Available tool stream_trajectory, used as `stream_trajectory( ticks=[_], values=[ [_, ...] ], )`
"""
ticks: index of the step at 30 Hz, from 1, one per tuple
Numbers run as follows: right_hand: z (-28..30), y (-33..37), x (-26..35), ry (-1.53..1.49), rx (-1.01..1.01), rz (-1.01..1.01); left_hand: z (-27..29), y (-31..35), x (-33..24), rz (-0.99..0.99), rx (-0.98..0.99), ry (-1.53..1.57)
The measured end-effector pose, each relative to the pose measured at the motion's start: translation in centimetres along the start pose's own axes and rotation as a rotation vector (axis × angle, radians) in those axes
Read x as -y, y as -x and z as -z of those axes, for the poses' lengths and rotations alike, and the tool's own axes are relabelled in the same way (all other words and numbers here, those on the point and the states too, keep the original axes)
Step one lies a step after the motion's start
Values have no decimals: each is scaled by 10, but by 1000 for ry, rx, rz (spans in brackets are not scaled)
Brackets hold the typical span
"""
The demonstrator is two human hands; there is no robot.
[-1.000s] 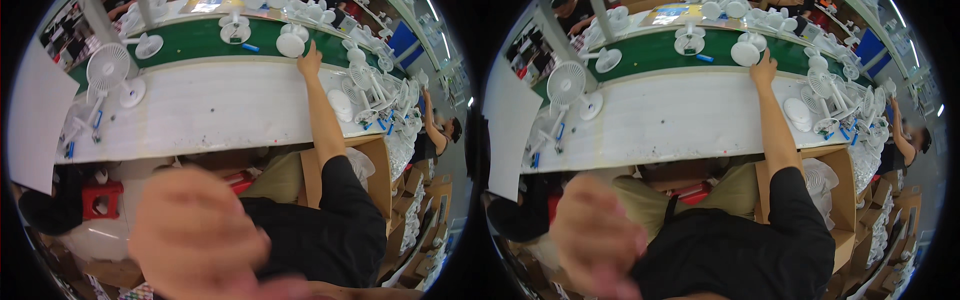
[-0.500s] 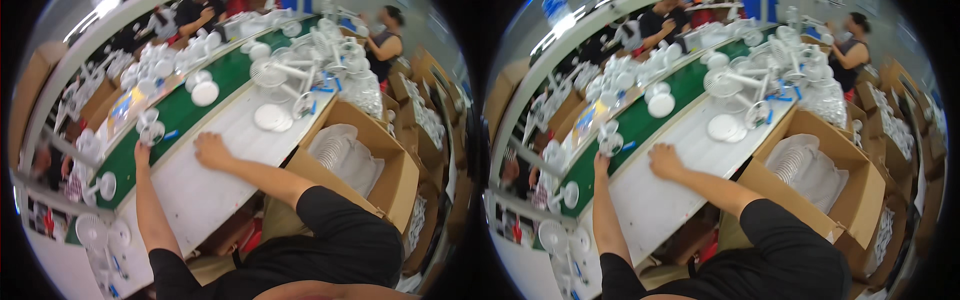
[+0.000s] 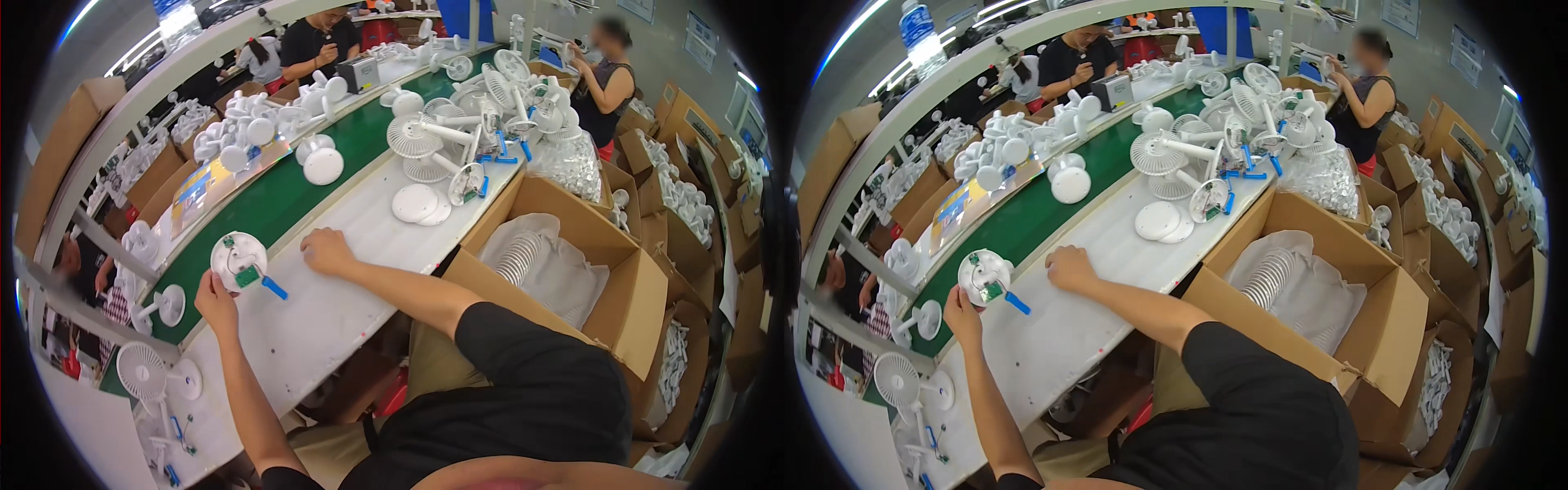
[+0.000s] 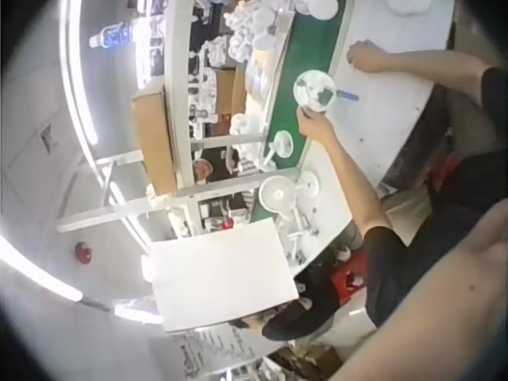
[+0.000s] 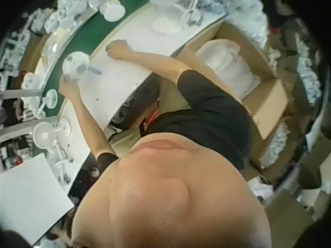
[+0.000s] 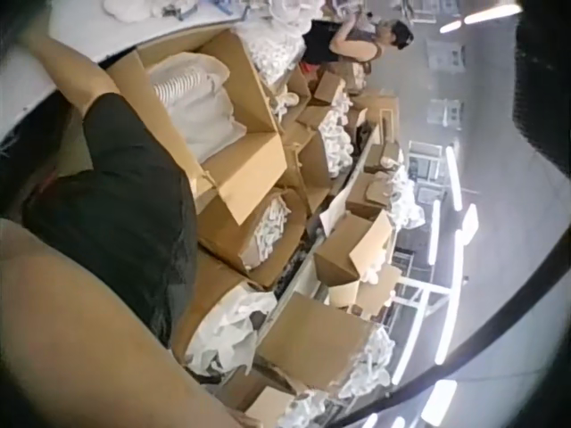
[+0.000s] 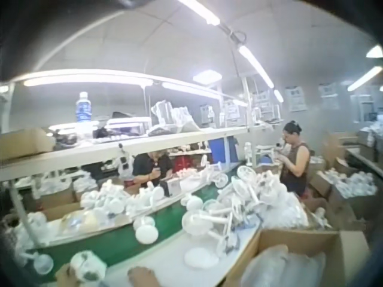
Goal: Assembling portable electric fans on a production line.
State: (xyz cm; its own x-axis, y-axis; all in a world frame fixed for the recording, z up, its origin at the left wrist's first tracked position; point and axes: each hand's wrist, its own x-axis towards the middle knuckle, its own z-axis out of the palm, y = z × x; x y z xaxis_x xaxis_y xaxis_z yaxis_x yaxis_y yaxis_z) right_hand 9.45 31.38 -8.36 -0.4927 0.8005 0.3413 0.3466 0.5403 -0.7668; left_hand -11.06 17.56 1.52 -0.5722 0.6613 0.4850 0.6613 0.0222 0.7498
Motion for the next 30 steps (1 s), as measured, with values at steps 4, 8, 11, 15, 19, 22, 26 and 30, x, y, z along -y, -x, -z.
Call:
stream_trajectory(
  ticks=[4, 8, 11, 15, 19, 22, 26, 30],
  values=[
    [11, 24, 44, -579, 139, -77, 33, 65, -26, 45, -14, 94],
    [27, 105, 108, -775, 144, 48, 52, 128, -65, 54, 99, 110],
    [39, 138, 124, -798, 115, -9, 59, 155, -96, 85, 33, 141],
    [69, 165, 164, -989, 105, -106, 39, 195, -125, 91, -80, 358],
    [65, 182, 175, -1117, 217, -212, 45, 220, -128, -75, -113, 279],
    [64, 189, 177, -1114, 253, -187, 53, 226, -132, -97, 5, 145],
    [72, 192, 190, -1199, 250, -272, 59, 224, -132, -169, 55, 84],
    [76, 187, 179, -1099, 258, -214, 57, 217, -121, -78, 53, 333]
  ],
)
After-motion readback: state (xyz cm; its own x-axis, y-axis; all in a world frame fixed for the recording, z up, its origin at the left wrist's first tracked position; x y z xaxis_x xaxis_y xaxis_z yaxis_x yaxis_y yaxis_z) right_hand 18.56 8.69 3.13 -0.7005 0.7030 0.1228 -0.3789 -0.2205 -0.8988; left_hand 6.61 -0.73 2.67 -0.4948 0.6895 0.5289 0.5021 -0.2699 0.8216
